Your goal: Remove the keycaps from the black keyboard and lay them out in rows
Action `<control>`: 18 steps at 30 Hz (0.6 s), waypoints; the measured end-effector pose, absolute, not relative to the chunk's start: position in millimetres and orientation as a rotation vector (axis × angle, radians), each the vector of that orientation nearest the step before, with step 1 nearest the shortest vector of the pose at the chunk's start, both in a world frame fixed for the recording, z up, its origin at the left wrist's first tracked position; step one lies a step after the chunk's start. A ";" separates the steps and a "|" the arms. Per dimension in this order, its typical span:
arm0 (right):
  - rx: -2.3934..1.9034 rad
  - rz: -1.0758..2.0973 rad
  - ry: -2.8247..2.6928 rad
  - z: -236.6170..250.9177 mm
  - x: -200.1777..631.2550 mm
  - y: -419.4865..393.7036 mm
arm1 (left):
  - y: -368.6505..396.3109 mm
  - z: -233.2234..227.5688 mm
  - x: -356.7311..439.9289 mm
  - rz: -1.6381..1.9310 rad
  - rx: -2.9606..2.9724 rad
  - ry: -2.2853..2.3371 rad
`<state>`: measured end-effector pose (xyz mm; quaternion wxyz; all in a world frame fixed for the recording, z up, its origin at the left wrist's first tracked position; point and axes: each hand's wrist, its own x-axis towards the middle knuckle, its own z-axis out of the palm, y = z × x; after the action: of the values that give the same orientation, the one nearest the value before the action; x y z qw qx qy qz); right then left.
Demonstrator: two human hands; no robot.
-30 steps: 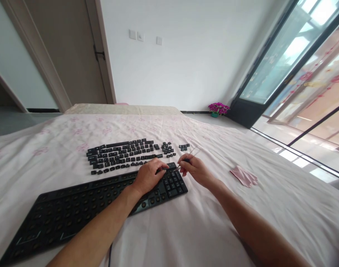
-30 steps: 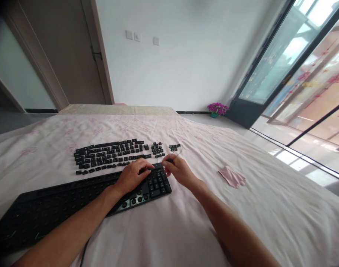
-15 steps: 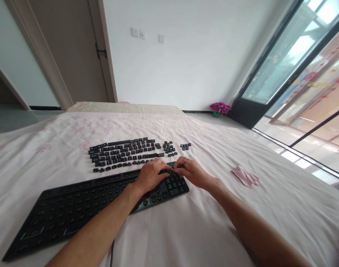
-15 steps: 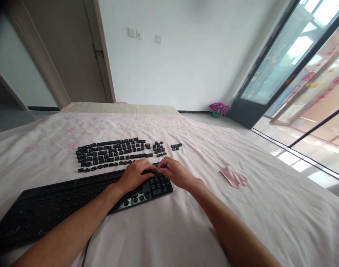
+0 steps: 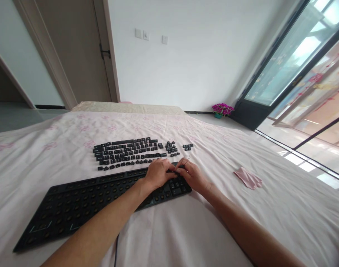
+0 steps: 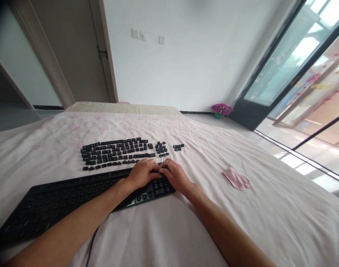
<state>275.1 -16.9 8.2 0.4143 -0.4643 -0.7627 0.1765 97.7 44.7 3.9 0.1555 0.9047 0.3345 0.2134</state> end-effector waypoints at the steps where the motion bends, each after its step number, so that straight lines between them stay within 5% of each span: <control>1: -1.138 0.422 -1.924 6.0 274.0 -16.9 | 42.4 2.6 99.4 0.640 2.588 1.006; 18: -1.012 0.135 -1.850 -11.6 267.2 -21.9 | 33.9 2.3 103.0 0.723 2.586 1.045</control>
<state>267.2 -21.9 -11.6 0.4921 -0.4169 -0.7622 0.0556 103.0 33.9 2.3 0.1298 0.8899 0.3596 0.2488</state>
